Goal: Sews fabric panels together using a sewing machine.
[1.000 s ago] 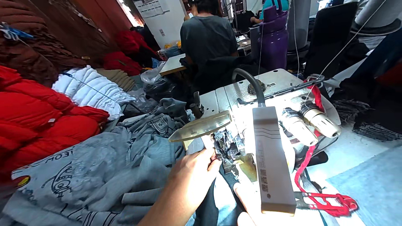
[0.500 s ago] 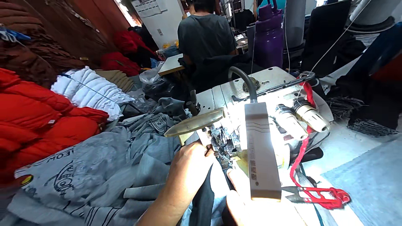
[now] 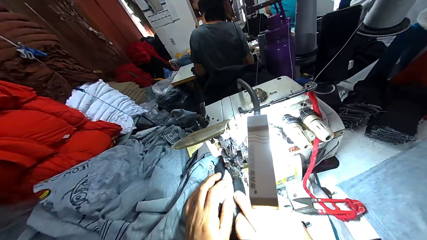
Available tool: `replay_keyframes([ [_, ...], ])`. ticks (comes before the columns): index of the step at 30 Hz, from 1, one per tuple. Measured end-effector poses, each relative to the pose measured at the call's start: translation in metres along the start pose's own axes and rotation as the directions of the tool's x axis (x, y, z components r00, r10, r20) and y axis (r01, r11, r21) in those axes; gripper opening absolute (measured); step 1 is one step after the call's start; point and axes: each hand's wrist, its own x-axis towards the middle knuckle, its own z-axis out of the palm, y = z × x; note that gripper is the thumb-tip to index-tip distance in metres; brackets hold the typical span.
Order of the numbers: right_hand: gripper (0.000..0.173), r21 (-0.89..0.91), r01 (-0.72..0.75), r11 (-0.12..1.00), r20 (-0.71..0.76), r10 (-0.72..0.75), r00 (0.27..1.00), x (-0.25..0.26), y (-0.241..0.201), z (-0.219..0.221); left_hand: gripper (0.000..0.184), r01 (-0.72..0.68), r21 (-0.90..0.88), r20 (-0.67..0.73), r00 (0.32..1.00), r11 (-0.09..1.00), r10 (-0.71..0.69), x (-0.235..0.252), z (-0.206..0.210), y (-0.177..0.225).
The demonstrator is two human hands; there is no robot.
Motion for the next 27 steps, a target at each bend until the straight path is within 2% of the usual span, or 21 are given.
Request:
replay_keyframes([
  [3, 0.015, -0.012, 0.011, 1.000, -0.020, -0.011, 1.000, 0.002, 0.000, -0.001, 0.030, -0.021, -0.033, 0.038, 0.999, 0.999, 0.022, 0.004, -0.003, -0.007],
  [6, 0.017, -0.042, -0.017, 0.999, -0.018, 0.016, 1.000, 0.004, 0.001, -0.010, 0.027, -0.052, -0.037, 0.028, 0.998, 0.998, 0.053, 0.005, -0.002, -0.013],
  [12, 0.019, -0.074, 0.028, 0.997, 0.014, -0.027, 1.000, 0.002, 0.009, -0.011, 0.024, -0.100, -0.002, -0.017, 0.995, 0.995, 0.100, 0.004, 0.001, -0.014],
  [18, 0.021, -0.016, 0.012, 1.000, 0.074, -0.011, 0.997, -0.004, 0.012, -0.010, 0.023, -0.150, 0.025, 0.002, 0.989, 0.988, 0.150, 0.003, -0.003, -0.016],
  [23, 0.020, 0.025, 0.028, 0.999, 0.015, -0.028, 0.999, 0.003, 0.016, -0.009, 0.024, -0.167, 0.042, 0.005, 0.986, 0.985, 0.167, 0.011, -0.004, -0.020],
  [27, 0.018, 0.124, 0.014, 0.992, 0.005, -0.015, 1.000, 0.007, 0.017, -0.007, 0.027, -0.178, 0.071, -0.011, 0.984, 0.982, 0.179, 0.020, -0.002, -0.024],
])
